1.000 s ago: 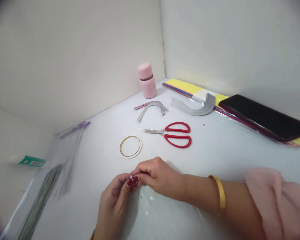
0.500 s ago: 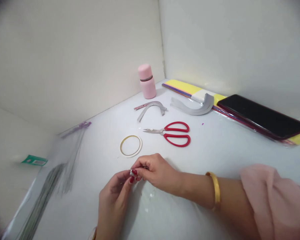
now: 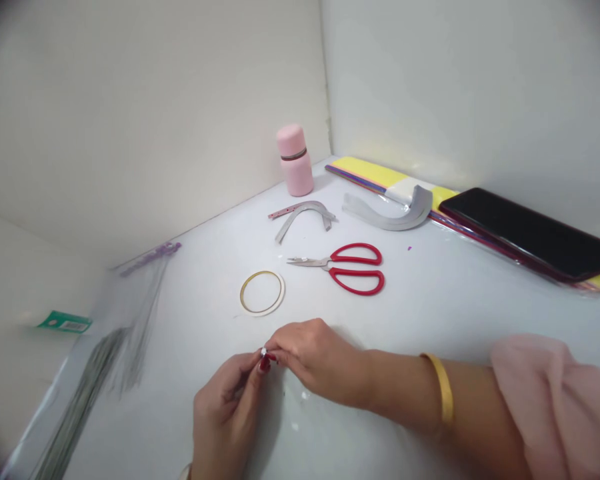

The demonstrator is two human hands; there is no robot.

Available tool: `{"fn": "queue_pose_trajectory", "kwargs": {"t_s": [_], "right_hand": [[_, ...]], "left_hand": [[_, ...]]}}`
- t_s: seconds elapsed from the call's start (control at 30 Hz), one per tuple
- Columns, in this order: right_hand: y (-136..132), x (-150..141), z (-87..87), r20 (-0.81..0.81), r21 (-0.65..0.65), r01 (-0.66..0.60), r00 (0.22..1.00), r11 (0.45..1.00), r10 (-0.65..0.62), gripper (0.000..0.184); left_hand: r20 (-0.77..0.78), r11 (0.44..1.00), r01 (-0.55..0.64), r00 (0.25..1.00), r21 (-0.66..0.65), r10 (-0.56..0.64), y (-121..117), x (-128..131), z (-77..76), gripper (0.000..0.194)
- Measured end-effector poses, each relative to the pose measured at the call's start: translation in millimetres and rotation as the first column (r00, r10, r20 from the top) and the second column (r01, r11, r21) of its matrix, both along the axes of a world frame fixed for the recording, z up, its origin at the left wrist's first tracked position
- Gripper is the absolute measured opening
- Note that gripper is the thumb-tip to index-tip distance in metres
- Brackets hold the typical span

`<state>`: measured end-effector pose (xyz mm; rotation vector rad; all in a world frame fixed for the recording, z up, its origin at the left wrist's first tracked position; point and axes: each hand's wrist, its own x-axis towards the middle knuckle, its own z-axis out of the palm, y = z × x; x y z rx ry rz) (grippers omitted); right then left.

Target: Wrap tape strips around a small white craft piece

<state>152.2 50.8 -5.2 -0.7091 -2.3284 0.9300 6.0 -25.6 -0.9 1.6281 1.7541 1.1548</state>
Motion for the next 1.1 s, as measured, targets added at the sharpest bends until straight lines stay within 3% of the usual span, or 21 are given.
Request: {"fn": "queue_pose_trajectory", "kwargs": {"t_s": [0.13,0.27,0.33,0.47,0.6,0.9,1.1], "right_hand": [[0.0,-0.6,-0.7,0.031,0.030,-0.001,1.000,1.000,0.000,0.023],[2.8,-2.6,1.7,-0.059,-0.277,0.029,0.997,0.961,-0.047,0.021],[3.3,-2.7,2.6,-0.101,-0.358,0.008,0.994,0.934,-0.048,0.022],[2.7,-1.9,4.0,-0.111,-0.267,-0.012,0.994,0.964,-0.019,0.021],[2.2,-1.7,5.2,-0.099,-0.205,0.058,0.992,0.977,-0.079,0.017],[1.5,-1.6,4.2,-0.088,-0.132,0.047,0.994,0.990,-0.059,0.017],[1.5,1.4,5.5,-0.082,-0.137,0.017,0.996,0.990,-0.029,0.015]], "left_hand": [[-0.011,1.000,-0.010,1.000,-0.003,0.010,2.0,-0.8,-0.7,0.016],[0.124,0.998,-0.014,0.992,-0.053,0.021,4.8,-4.4,-1.6,0.017],[0.167,0.997,0.007,0.986,-0.083,0.007,4.7,-6.4,-2.0,0.017],[0.158,0.992,0.048,0.987,-0.121,-0.028,2.1,-9.0,-2.5,0.018],[0.120,0.993,-0.009,0.992,-0.120,0.023,1.4,-8.0,-2.5,0.017],[0.134,0.998,-0.059,0.989,0.006,0.057,1.1,-2.7,-4.3,0.009],[0.057,0.996,0.019,0.998,0.090,-0.025,-0.2,-4.2,-4.1,0.012]]}}
